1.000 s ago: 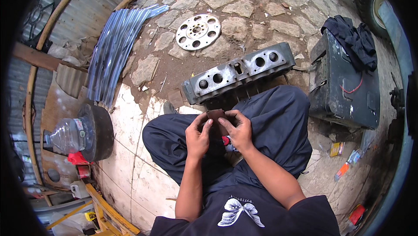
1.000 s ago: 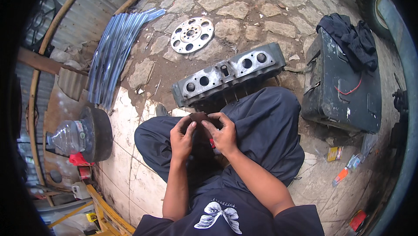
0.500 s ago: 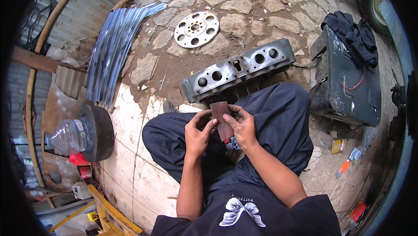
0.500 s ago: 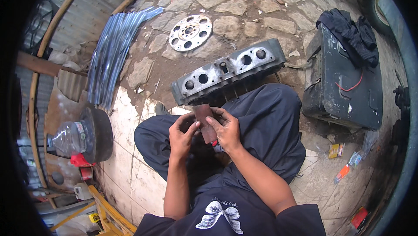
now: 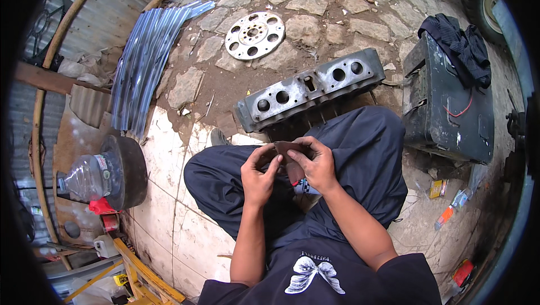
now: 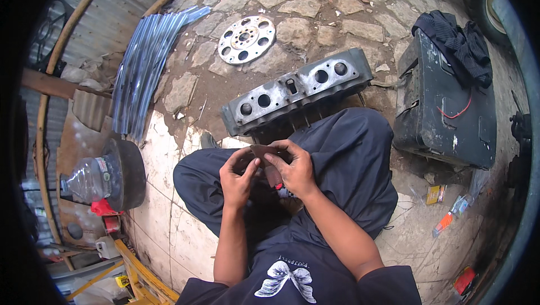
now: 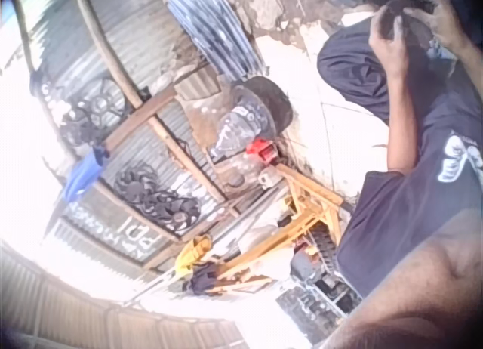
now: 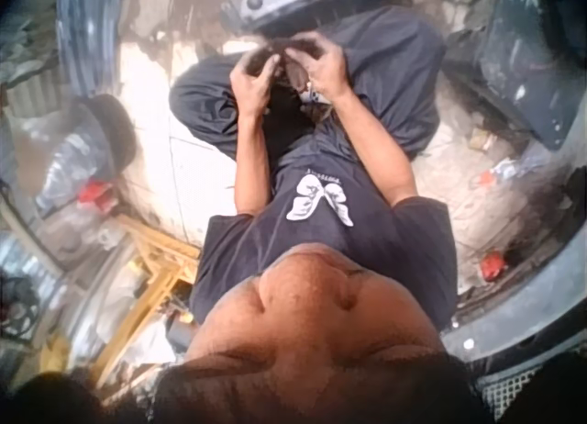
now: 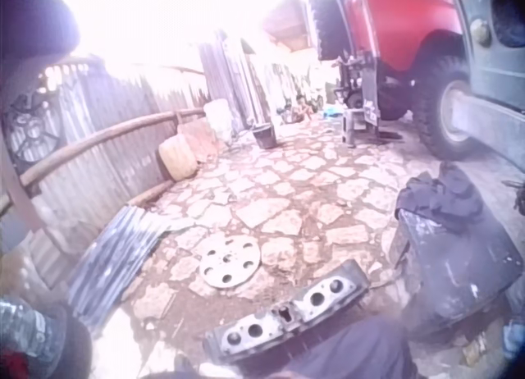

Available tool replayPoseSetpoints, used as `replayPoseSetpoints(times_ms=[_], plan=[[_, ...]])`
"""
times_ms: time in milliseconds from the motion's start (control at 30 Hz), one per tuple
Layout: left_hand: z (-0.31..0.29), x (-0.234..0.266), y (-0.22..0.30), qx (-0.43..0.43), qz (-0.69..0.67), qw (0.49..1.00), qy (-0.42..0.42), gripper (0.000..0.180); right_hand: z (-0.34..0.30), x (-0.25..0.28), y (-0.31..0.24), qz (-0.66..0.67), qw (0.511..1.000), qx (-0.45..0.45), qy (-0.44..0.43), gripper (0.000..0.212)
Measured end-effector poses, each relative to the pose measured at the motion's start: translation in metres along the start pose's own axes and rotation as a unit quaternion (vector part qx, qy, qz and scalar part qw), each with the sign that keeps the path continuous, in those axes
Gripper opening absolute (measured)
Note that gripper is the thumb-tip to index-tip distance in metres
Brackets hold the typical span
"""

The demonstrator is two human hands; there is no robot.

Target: The person sits on the ground and scrubs a metal engine cylinder head with a small abrasive pad. They repeatedly rub the surface and the edges of the circular openings, occasionally flipping the part to work on different sides.

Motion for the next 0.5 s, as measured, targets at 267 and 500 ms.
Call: replayPoseSetpoints(times_ms=[267,500], plan=[[-0.001,-0.014,0.041,-0.133,0.16,0.978,0.012,0.021,0.0,0.005,0.002,-0.041,0.998,0.024,0.033,0.027],[0.005,-0.006,0.01,0.065,0.01,0.997,0.04,0.013,-0.009,-0.004,-0.014,-0.014,0.998,0.031,-0.046,0.032]])
Point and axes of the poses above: each hand's wrist, its own z-axis towards the middle knuckle, its own x-axis out of the back of the hand, y = z × x, the point moved 7 cm from there along z, towards the middle knuckle, and after that the axes turned 7 degrees about -x, right-handed, at the moved point
